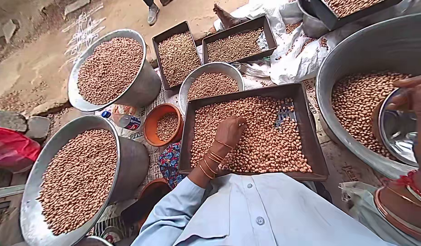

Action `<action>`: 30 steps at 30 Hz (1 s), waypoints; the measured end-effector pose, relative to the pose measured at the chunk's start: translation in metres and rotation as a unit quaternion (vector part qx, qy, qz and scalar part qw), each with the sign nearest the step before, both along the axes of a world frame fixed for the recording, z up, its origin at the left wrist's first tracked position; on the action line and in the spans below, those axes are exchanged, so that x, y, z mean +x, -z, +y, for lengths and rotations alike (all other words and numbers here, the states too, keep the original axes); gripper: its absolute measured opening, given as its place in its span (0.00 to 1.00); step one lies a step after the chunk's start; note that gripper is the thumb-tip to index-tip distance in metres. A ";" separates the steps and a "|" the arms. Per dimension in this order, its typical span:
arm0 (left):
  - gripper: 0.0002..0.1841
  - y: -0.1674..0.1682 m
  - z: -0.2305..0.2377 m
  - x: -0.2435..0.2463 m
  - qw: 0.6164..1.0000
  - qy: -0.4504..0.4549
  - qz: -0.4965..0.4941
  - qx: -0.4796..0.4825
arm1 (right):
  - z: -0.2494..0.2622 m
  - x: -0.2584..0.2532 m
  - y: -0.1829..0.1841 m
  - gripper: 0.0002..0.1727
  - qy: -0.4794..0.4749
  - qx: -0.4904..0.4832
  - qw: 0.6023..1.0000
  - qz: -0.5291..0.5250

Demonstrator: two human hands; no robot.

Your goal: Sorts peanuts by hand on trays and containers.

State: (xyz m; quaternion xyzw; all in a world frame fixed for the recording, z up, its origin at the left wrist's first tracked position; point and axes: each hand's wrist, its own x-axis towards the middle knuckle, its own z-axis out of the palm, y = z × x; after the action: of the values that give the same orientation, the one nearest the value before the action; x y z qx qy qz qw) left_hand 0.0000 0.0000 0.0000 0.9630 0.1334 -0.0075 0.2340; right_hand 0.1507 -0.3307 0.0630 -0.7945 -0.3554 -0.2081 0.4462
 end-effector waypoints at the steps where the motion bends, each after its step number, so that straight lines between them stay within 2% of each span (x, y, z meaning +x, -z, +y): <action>1: 0.10 0.002 -0.004 0.002 1.000 0.004 0.007 0.012 | 0.029 -0.011 -0.015 0.17 0.047 -0.054 0.997 0.034; 2: 0.10 0.004 -0.006 0.004 1.000 0.007 0.004 0.019 | 0.045 -0.017 -0.023 0.18 0.041 -0.114 0.992 0.044; 4: 0.10 0.006 -0.007 0.006 1.000 0.010 0.003 0.021 | 0.058 -0.017 -0.018 0.16 -0.012 -0.197 0.979 0.046; 7: 0.08 0.008 0.000 0.002 1.000 0.014 -0.015 -0.007 | 0.063 -0.015 0.003 0.13 -0.071 -0.268 0.956 0.095; 9: 0.08 0.004 0.013 -0.007 0.999 -0.013 -0.033 -0.021 | 0.070 -0.017 0.014 0.13 -0.094 -0.305 0.939 0.129; 12: 0.08 -0.014 0.053 -0.032 0.992 -0.115 -0.036 0.031 | 0.082 -0.021 0.031 0.16 -0.126 -0.366 0.903 0.184; 15: 0.12 -0.031 0.094 -0.065 0.957 -0.263 0.008 0.125 | 0.095 -0.023 0.039 0.25 -0.123 -0.437 0.860 0.234; 17: 0.18 -0.034 0.109 -0.083 0.945 -0.296 0.023 0.135 | 0.103 -0.021 0.043 0.31 -0.106 -0.456 0.849 0.243; 19: 0.21 -0.034 0.105 -0.091 0.959 -0.262 0.050 0.101 | 0.110 -0.019 0.044 0.34 -0.082 -0.458 0.850 0.247; 21: 0.18 -0.033 0.091 -0.090 0.966 -0.203 0.159 0.030 | 0.118 -0.019 0.044 0.32 -0.049 -0.488 0.834 0.252; 23: 0.20 -0.027 0.075 -0.081 0.938 -0.157 0.310 0.007 | 0.127 -0.021 0.040 0.27 -0.041 -0.556 0.785 0.271; 25: 0.23 -0.020 0.052 -0.072 0.917 -0.122 0.379 0.024 | 0.133 -0.025 0.041 0.28 -0.091 -0.602 0.736 0.297; 28: 0.22 -0.011 0.019 -0.064 0.932 -0.079 0.354 0.027 | 0.144 -0.037 0.047 0.36 -0.211 -0.609 0.695 0.318; 30: 0.27 -0.004 0.006 -0.060 0.948 -0.054 0.312 -0.015 | 0.156 -0.051 0.047 0.40 -0.254 -0.581 0.702 0.324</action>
State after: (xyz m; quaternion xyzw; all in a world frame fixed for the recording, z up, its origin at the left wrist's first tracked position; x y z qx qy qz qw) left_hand -0.0598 0.0056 0.0041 0.9003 0.2516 -0.2969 0.1949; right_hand 0.0997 -0.1751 0.0158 -0.7939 -0.4278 0.4317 0.0195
